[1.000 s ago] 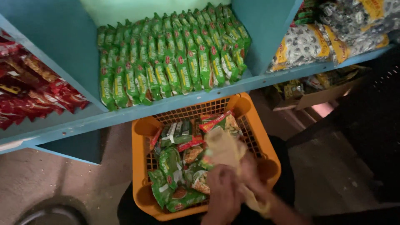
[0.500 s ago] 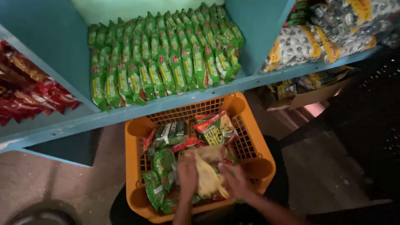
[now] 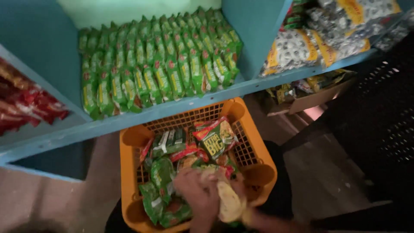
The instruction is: The person wipes down and organizes individual packets of instant noodles from a crate onto a shelf.
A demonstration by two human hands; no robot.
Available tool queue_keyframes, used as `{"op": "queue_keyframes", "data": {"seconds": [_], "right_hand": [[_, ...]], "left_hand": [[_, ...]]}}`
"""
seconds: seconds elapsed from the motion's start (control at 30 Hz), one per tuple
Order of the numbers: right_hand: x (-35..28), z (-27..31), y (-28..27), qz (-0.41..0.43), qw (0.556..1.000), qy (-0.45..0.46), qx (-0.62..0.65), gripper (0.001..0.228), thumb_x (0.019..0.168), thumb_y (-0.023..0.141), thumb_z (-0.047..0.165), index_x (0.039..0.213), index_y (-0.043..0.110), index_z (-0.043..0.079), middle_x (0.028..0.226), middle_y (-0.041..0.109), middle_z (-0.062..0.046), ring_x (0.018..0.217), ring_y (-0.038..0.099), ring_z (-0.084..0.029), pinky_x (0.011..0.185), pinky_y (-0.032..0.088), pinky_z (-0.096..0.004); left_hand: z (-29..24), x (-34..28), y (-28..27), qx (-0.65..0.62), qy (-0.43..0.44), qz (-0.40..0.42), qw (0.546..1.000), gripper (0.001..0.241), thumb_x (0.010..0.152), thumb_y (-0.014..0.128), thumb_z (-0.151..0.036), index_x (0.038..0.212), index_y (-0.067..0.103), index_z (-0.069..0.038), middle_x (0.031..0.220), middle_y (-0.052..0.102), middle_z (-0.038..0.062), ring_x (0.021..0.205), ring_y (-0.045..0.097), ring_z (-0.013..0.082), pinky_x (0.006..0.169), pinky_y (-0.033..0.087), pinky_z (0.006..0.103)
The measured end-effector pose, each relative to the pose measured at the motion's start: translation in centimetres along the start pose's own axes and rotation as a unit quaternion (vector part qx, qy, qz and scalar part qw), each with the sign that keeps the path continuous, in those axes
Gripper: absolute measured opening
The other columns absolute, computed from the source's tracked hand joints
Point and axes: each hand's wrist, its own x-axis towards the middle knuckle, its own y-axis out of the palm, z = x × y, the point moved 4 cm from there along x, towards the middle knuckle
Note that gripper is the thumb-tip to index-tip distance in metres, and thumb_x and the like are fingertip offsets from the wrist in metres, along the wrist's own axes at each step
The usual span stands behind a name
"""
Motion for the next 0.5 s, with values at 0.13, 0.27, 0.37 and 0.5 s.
{"op": "queue_keyframes", "data": {"seconds": [0.13, 0.27, 0.37, 0.5], "right_hand": [[-0.1, -0.4, -1.4, -0.037, 0.992, 0.021, -0.116, 0.045, 0.110, 0.057, 0.035, 0.134, 0.062, -0.003, 0.119, 0.067, -0.015, 0.106, 0.063, -0.023, 0.093, 0.053, -0.033], [3.3, 9.2, 6.2, -0.086, 0.970, 0.070, -0.217, 0.048, 0.103, 0.063, 0.033, 0.135, 0.061, -0.002, 0.117, 0.069, -0.014, 0.104, 0.066, -0.022, 0.090, 0.057, -0.034], [8.3, 14.9, 16.5, -0.123, 0.943, 0.110, -0.289, 0.051, 0.098, 0.067, 0.031, 0.136, 0.060, -0.002, 0.115, 0.071, -0.013, 0.102, 0.068, -0.021, 0.088, 0.060, -0.034], [6.7, 14.4, 14.8, -0.091, 0.950, 0.057, -0.294, 0.048, 0.108, 0.058, 0.035, 0.136, 0.062, -0.004, 0.119, 0.069, -0.012, 0.107, 0.065, -0.019, 0.094, 0.054, -0.031]], "left_hand": [[0.6, -0.5, 0.1, 0.044, 0.063, -0.206, 0.975, 0.035, 0.093, 0.066, -0.022, 0.112, 0.051, 0.003, 0.114, 0.041, 0.022, 0.107, 0.045, 0.0375, 0.094, 0.037, 0.0529], [2.4, -3.1, 4.7, -0.033, 0.000, -0.154, 0.987, 0.048, 0.101, 0.060, -0.033, 0.129, 0.050, 0.005, 0.126, 0.043, 0.024, 0.120, 0.047, 0.0397, 0.109, 0.041, 0.0516], [-2.9, -2.7, 3.5, -0.007, 0.067, -0.077, 0.995, 0.067, 0.103, 0.044, -0.039, 0.149, 0.038, 0.010, 0.152, 0.034, 0.033, 0.144, 0.035, 0.0516, 0.121, 0.026, 0.0562], [-1.0, -0.3, 3.3, -0.080, 0.041, -0.051, 0.995, 0.071, 0.109, 0.041, -0.045, 0.154, 0.031, 0.009, 0.163, 0.024, 0.034, 0.152, 0.028, 0.0523, 0.122, 0.026, 0.0552]]}}
